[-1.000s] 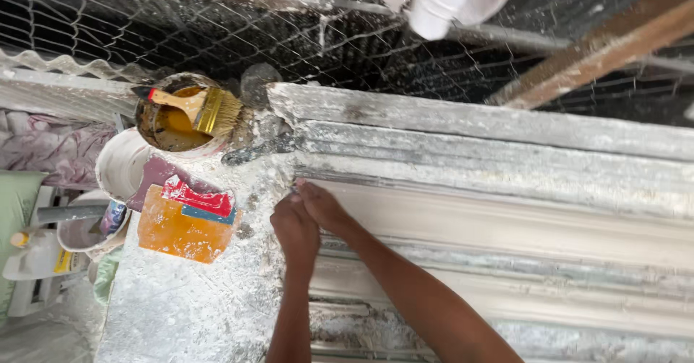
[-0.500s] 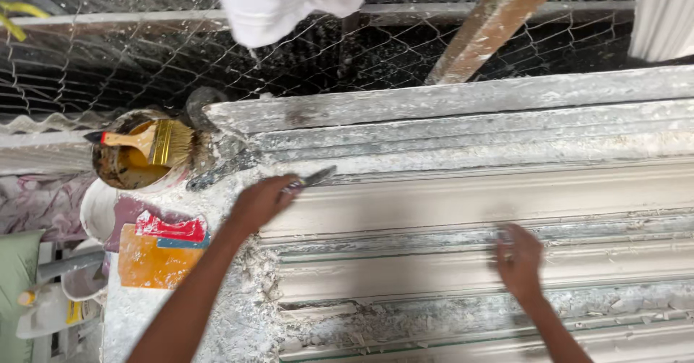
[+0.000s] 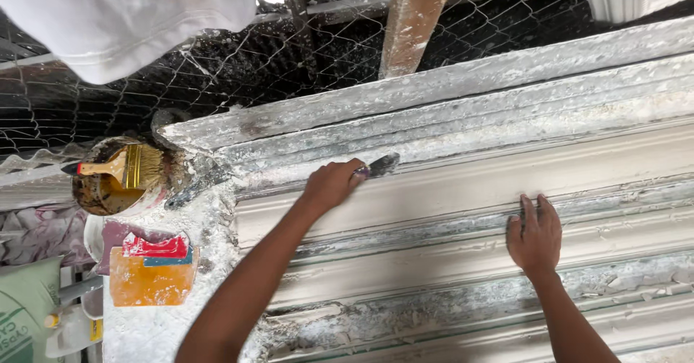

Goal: The person uses a small scraper to remove dried plaster residue from the grooves of long decorative gypsum cornice moldings laid on a work table, working along the profiles section by section and brushing debris aside with a hand brush at one point.

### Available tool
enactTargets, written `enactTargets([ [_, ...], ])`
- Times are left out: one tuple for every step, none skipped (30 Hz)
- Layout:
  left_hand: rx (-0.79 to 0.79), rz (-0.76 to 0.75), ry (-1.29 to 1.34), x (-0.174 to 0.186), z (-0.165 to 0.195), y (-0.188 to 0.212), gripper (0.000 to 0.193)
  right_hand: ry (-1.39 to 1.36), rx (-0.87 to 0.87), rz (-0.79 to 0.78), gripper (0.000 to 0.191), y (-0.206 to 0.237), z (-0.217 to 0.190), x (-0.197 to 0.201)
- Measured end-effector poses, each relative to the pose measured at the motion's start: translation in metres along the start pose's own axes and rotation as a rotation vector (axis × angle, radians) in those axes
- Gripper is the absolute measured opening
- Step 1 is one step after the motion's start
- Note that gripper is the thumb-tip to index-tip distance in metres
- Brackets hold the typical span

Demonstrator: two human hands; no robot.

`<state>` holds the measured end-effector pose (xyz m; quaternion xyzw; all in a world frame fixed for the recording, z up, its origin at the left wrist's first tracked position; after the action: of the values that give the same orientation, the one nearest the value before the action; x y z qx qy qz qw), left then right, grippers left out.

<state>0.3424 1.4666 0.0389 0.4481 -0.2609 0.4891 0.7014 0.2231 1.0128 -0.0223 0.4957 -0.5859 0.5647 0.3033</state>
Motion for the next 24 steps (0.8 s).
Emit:
enactTargets([
  [-0.064, 0.012, -0.076, 0.003, -0.005, 0.004, 0.03, 0.002, -0.019, -0.011, 0.05, 0.0, -0.001, 0.002],
  [-0.126, 0.022, -0.154, 0.012, -0.016, 0.012, 0.034, 0.001, -0.038, -0.023, 0.049, 0.0, -0.001, 0.004],
  [-0.21, 0.051, -0.227, 0.025, -0.031, 0.026, 0.036, -0.01, -0.03, -0.009, 0.049, 0.0, -0.002, 0.005],
  [-0.295, 0.08, -0.302, 0.042, -0.05, 0.043, 0.038, -0.021, -0.023, 0.006, 0.049, -0.001, -0.003, 0.005],
  [-0.343, 0.098, -0.569, 0.062, -0.071, 0.059, 0.043, -0.031, -0.018, 0.016, 0.049, -0.001, -0.003, 0.004],
  [-0.353, 0.104, -0.627, 0.079, -0.089, 0.074, 0.058, -0.028, -0.023, 0.016, 0.049, -0.002, -0.003, 0.002],
  [-0.283, 0.027, -0.882, 0.099, -0.111, 0.091, 0.06, -0.026, -0.025, 0.009, 0.049, -0.001, -0.002, 0.001],
  [-0.235, -0.101, -1.062, 0.108, -0.125, 0.1, 0.069, -0.024, -0.031, 0.003, 0.049, -0.001, -0.001, -0.001],
  [-0.19, -0.229, -1.245, 0.114, -0.134, 0.106, 0.079, -0.023, -0.023, 0.004, 0.05, 0.0, 0.0, -0.002],
  [-0.256, -0.188, -1.143, 0.109, -0.129, 0.103, 0.075, -0.021, -0.014, 0.007, 0.05, 0.001, 0.002, -0.003],
  [-0.318, -0.149, -1.041, 0.097, -0.114, 0.094, 0.071, -0.021, -0.005, 0.01, 0.05, 0.002, 0.003, -0.004],
  [-0.38, -0.113, -0.937, 0.077, -0.092, 0.08, 0.067, -0.02, -0.007, 0.005, 0.05, 0.003, 0.004, -0.004],
  [-0.746, 0.282, -0.685, 0.046, -0.054, 0.06, 0.076, -0.02, -0.01, -0.003, 0.05, 0.005, 0.006, -0.004],
  [-0.644, 0.077, -0.73, 0.013, -0.018, 0.032, 0.051, -0.018, -0.014, -0.002, 0.05, 0.005, 0.006, -0.003],
  [-0.69, 0.209, -0.534, -0.022, 0.027, 0.006, 0.03, -0.014, -0.011, -0.008, 0.05, 0.006, 0.007, -0.001],
  [-0.673, 0.141, -0.622, -0.051, 0.067, -0.018, 0.025, -0.014, -0.007, -0.019, 0.051, 0.006, 0.006, 0.001],
  [-0.604, 0.127, -0.545, -0.072, 0.1, -0.036, 0.023, -0.015, -0.002, -0.023, 0.051, 0.006, 0.006, 0.002],
  [-0.599, 0.092, -0.575, -0.079, 0.117, -0.044, 0.023, 0.002, -0.002, -0.026, 0.052, 0.006, 0.005, 0.005],
  [-0.587, 0.069, -0.602, -0.079, 0.13, -0.05, 0.024, 0.022, 0.01, -0.024, 0.054, 0.005, 0.004, 0.007],
  [-0.57, 0.042, -0.628, -0.066, 0.127, -0.047, 0.025, 0.038, 0.023, -0.025, 0.056, 0.004, 0.002, 0.009],
  [-0.504, -0.015, -0.632, -0.046, 0.109, -0.036, 0.03, 0.02, 0.017, -0.004, 0.054, 0.003, 0.001, 0.01],
  [-0.438, -0.079, -0.638, -0.019, 0.08, -0.021, 0.036, -0.001, 0.006, 0.01, 0.053, 0.002, 0.0, 0.011],
  [-0.378, -0.091, -0.598, 0.011, 0.043, -0.001, 0.04, -0.026, -0.003, 0.032, 0.051, 0.001, -0.001, 0.011],
  [-0.198, -0.175, -0.535, 0.039, 0.002, 0.019, 0.047, -0.017, -0.016, 0.031, 0.053, 0.001, -0.002, 0.01],
])
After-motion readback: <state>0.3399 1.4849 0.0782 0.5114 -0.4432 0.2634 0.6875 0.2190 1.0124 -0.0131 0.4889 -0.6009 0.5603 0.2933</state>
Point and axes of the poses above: each hand's wrist, its own y-axis away from the middle knuckle, its own x-axis out of the back of the hand, z = x × y, the point moved 1 cm from there along -y, towards the middle knuckle, and after that the axes turned 11 degrees about x, right-handed, at the moved point
